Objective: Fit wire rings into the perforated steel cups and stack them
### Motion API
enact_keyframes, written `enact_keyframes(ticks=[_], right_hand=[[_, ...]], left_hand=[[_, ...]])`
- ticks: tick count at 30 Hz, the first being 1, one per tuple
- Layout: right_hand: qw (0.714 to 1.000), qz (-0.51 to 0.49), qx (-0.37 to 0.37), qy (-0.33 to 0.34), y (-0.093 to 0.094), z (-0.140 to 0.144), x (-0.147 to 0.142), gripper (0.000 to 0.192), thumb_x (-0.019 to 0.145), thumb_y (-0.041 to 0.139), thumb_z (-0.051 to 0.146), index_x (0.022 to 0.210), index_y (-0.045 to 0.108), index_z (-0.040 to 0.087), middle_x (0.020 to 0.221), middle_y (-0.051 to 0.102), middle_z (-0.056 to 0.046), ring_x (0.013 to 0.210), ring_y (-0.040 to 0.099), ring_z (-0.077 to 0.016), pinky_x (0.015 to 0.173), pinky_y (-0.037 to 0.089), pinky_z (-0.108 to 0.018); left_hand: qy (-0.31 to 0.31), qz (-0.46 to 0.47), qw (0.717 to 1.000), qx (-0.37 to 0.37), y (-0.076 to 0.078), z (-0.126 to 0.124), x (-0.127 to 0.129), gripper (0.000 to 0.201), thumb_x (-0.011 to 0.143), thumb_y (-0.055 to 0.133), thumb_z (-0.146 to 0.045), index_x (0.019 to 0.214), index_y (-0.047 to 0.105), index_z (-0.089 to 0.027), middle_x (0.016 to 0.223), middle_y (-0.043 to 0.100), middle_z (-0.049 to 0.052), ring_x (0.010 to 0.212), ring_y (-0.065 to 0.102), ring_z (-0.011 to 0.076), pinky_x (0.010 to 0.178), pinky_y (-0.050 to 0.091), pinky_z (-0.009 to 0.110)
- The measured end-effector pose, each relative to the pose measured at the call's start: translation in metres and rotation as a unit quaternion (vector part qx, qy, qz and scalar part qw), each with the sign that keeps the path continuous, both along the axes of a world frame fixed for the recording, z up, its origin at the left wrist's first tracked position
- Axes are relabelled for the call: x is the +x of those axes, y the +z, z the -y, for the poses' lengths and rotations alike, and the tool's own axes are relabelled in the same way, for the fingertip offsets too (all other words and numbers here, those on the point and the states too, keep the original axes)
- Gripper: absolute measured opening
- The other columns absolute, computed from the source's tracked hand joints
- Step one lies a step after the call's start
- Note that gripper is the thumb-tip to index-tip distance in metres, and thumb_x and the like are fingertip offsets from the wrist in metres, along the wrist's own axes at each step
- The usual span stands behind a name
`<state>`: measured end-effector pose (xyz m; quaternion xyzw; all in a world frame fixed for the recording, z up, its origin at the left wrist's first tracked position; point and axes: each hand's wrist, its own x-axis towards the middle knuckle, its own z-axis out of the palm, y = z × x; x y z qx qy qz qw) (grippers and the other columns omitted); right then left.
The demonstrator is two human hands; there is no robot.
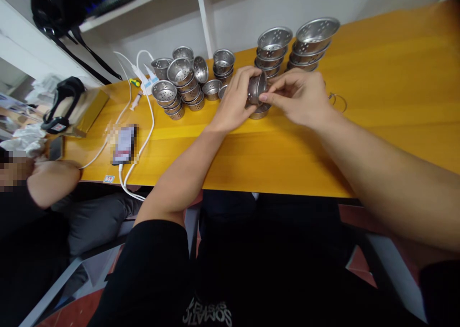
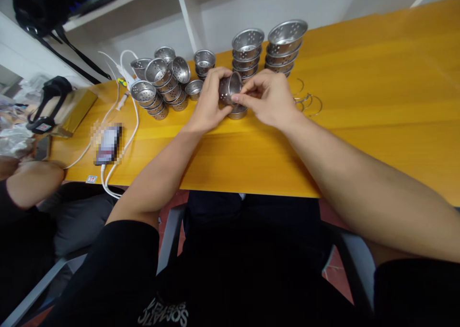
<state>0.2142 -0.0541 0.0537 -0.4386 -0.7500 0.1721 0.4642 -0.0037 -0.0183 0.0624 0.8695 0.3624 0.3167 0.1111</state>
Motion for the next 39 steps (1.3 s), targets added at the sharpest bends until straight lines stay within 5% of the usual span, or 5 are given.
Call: enact_keyframes(ticks=[12,22,27,33,39], right_hand=[[0.987,0.074,0.136,-0.053,0.021,-0.005,0.045,0.050,0.092,0.082,0.073,0.100,0.077,0.025,0.139,0.063,-0.016,0.129,0.067,-0.0325,0.098,0.065,-0.050],[0.932,0.347,-0.095,0.043,-0.006,-0.048,0.108,0.055,0.089,0.077,0.082,0.082,0.074,0.027,0.090,0.072,-0.010,0.071,0.064,-0.0239,0.065,0.055,-0.046],[0.939,0.333,-0.084,0.031,-0.003,-0.042,0.096,0.044,0.089,0.079,0.069,0.086,0.073,0.026,0.091,0.074,-0.012,0.078,0.066,-0.0284,0.072,0.057,-0.050],[0.983,0.170,-0.009,0.061,0.008,-0.011,0.054,0.055,0.102,0.064,0.072,0.133,0.073,0.027,0.119,0.078,-0.013,0.100,0.074,-0.0286,0.096,0.062,-0.051],[0.983,0.163,-0.017,0.080,0.005,-0.005,0.032,0.046,0.099,0.062,0.078,0.113,0.079,0.038,0.118,0.076,-0.011,0.110,0.072,-0.0365,0.104,0.059,-0.064]], left_hand=[[-0.001,-0.014,1.000,-0.010,-0.026,-0.015,-0.005,0.099,0.091,0.068,-0.085,0.166,0.037,-0.029,0.168,0.055,0.018,0.161,0.051,0.0373,0.136,0.040,0.054],[-0.017,0.043,0.996,-0.071,-0.031,-0.006,-0.006,0.089,0.100,0.071,-0.067,0.168,0.033,-0.025,0.171,0.054,0.019,0.159,0.058,0.0306,0.138,0.044,0.051],[-0.018,0.049,0.995,-0.086,-0.037,-0.010,0.000,0.094,0.102,0.070,-0.062,0.172,0.022,-0.022,0.170,0.054,0.021,0.162,0.055,0.0303,0.138,0.043,0.053],[-0.036,0.054,0.993,-0.095,-0.039,-0.012,0.002,0.090,0.103,0.073,-0.055,0.170,0.024,-0.021,0.163,0.061,0.021,0.155,0.063,0.0271,0.135,0.047,0.052],[-0.032,0.073,0.991,-0.111,-0.042,-0.017,-0.002,0.082,0.094,0.086,-0.039,0.159,0.039,-0.022,0.162,0.063,0.018,0.153,0.064,0.0262,0.132,0.052,0.048]])
